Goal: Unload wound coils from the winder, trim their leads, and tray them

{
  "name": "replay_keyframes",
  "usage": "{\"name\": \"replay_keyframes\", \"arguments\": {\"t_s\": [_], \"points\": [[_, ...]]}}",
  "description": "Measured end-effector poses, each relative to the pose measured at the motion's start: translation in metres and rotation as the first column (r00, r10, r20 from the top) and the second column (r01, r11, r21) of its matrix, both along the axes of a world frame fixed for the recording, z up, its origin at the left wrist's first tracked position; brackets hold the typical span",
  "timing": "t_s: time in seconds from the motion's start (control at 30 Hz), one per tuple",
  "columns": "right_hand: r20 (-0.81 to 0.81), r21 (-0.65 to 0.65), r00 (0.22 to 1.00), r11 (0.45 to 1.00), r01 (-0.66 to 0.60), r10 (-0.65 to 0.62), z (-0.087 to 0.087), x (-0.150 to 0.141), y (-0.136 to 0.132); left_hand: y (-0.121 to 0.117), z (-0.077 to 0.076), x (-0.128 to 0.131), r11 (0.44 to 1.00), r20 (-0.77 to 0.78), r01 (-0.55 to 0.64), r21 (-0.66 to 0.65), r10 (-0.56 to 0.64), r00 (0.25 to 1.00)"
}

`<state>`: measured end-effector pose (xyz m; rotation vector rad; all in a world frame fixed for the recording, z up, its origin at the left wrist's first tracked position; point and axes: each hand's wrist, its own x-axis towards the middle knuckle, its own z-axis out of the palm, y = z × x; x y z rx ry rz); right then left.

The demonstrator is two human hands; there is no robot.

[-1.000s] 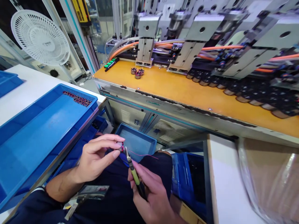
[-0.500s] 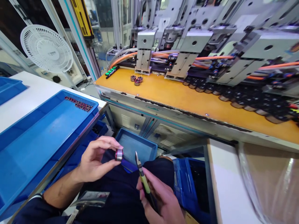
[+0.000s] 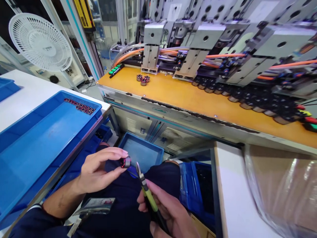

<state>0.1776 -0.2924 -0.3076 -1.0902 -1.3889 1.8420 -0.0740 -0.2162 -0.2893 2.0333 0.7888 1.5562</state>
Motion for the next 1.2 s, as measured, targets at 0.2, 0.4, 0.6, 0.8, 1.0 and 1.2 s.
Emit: {"name": "replay_keyframes", "arguments": {"t_s": [0.2,0.4,0.6,0.8,1.0,1.2], "points": [[0.065,-0.050,0.997,0.998,-0.024,0.027,-0.006,-0.003,-0.003,-0.006,-0.005,-0.004,0.990,0.055,0.055,-0.133,-0.048,0.997],[0.054,0.001,0.998,0.999,-0.037,0.037,0.006,-0.009,0.004,-0.008,-0.006,-0.006,0.979,0.077,0.075,-0.187,-0.062,0.995],[0.007,0.014,1.000,1.000,-0.005,0.004,0.011,-0.016,0.007,-0.009,-0.006,-0.006,0.970,0.089,0.092,-0.224,-0.074,0.993],[-0.019,-0.012,1.000,1.000,-0.008,0.008,0.013,-0.021,0.010,-0.009,-0.008,-0.007,0.966,0.076,0.076,-0.248,-0.059,0.995],[-0.007,-0.046,1.000,0.999,0.011,-0.011,0.012,-0.021,0.011,-0.009,-0.007,-0.006,0.964,0.069,0.057,-0.261,-0.040,0.997],[0.031,-0.027,0.999,0.999,0.025,-0.024,0.011,-0.020,0.010,-0.009,-0.006,-0.006,0.964,0.059,0.038,-0.264,-0.023,0.998]]}}
